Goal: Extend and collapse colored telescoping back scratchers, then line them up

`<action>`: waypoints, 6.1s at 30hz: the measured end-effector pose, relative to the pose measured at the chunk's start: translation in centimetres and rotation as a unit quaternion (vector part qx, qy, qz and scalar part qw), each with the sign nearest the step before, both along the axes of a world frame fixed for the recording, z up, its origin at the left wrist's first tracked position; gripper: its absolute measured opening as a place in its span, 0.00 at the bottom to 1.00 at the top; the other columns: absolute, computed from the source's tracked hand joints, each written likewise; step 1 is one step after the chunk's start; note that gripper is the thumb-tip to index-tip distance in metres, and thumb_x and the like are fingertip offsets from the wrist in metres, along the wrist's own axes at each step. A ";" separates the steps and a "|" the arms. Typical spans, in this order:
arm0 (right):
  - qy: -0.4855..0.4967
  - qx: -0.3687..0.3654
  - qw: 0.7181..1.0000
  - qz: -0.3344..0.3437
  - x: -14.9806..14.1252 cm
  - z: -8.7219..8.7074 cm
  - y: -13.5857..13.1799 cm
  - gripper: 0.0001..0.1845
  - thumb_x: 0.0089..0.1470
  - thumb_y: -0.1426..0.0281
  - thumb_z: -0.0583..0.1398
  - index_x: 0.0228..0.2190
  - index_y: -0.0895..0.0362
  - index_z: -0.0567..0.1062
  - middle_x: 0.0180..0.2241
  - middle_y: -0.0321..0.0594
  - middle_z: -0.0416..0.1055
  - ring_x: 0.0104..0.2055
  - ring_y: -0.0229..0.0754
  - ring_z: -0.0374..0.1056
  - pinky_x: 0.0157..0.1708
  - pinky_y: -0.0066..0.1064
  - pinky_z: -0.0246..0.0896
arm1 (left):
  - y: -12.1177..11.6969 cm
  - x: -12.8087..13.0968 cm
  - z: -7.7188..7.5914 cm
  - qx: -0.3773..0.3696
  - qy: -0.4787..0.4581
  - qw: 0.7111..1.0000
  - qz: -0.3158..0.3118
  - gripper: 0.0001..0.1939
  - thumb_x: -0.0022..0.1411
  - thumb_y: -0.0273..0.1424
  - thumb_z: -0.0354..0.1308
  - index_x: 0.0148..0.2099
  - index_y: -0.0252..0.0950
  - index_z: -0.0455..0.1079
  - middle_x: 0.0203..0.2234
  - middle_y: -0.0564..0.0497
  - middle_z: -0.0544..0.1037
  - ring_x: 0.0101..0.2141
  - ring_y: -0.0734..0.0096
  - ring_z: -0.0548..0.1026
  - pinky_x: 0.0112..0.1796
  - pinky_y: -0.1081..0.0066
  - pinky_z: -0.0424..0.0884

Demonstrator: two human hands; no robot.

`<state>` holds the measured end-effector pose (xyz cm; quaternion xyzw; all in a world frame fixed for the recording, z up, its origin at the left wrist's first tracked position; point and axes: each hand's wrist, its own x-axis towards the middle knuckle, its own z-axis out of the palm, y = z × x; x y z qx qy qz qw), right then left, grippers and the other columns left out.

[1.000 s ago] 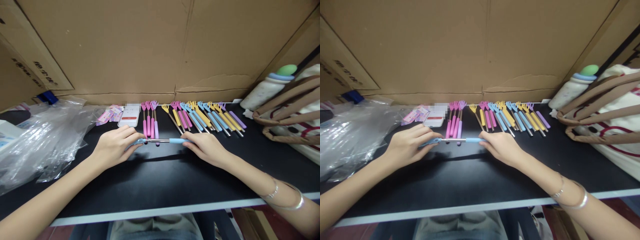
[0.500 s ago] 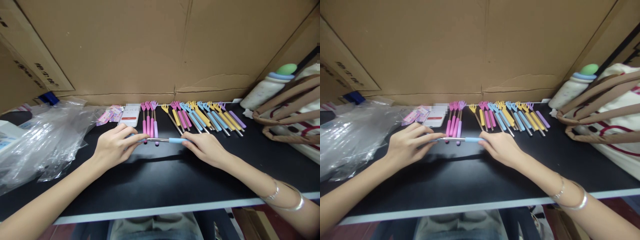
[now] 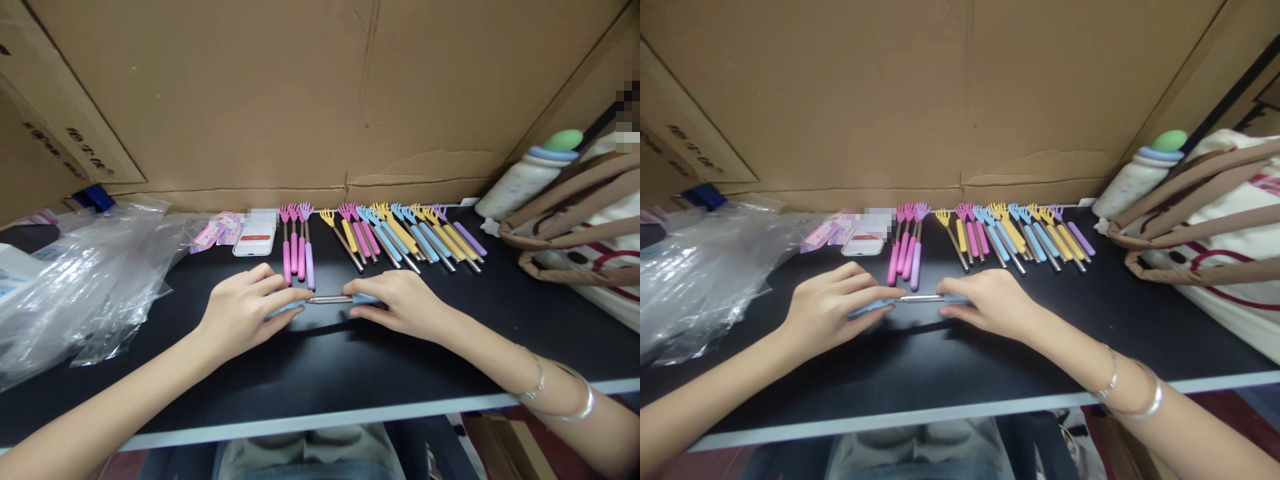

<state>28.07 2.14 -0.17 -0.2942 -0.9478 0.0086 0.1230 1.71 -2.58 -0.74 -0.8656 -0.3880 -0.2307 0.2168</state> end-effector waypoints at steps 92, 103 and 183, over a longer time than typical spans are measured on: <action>0.035 0.026 0.994 -0.105 1.7 1.4 1.0 0.11 0.60 0.62 0.50 0.39 0.53 0.68 0.36 0.37 0.74 0.34 0.38 0.69 0.29 0.27 0.55 | 1.5 -1.8 1.0 -0.052 -0.022 0.997 0.052 0.10 0.65 0.35 0.48 0.41 0.41 0.70 0.33 0.54 0.77 0.35 0.72 0.72 0.32 0.74 0.63; 0.028 0.039 0.995 -0.082 1.8 0.4 1.8 0.10 0.60 0.64 0.49 0.40 0.53 0.67 0.33 0.36 0.75 0.30 0.39 0.70 0.28 0.27 0.56 | 1.6 -2.8 1.0 -0.132 0.031 0.989 0.052 0.11 0.64 0.38 0.47 0.39 0.41 0.68 0.30 0.53 0.73 0.33 0.71 0.70 0.28 0.74 0.60; 0.020 -0.157 0.984 -0.083 2.0 1.4 1.3 0.13 0.57 0.57 0.52 0.35 0.53 0.63 0.25 0.32 0.67 0.25 0.36 0.60 0.28 0.26 0.50 | 1.4 -2.3 1.6 -0.344 -0.078 0.929 0.114 0.12 0.64 0.43 0.42 0.41 0.43 0.60 0.18 0.62 0.69 0.20 0.74 0.67 0.25 0.75 0.55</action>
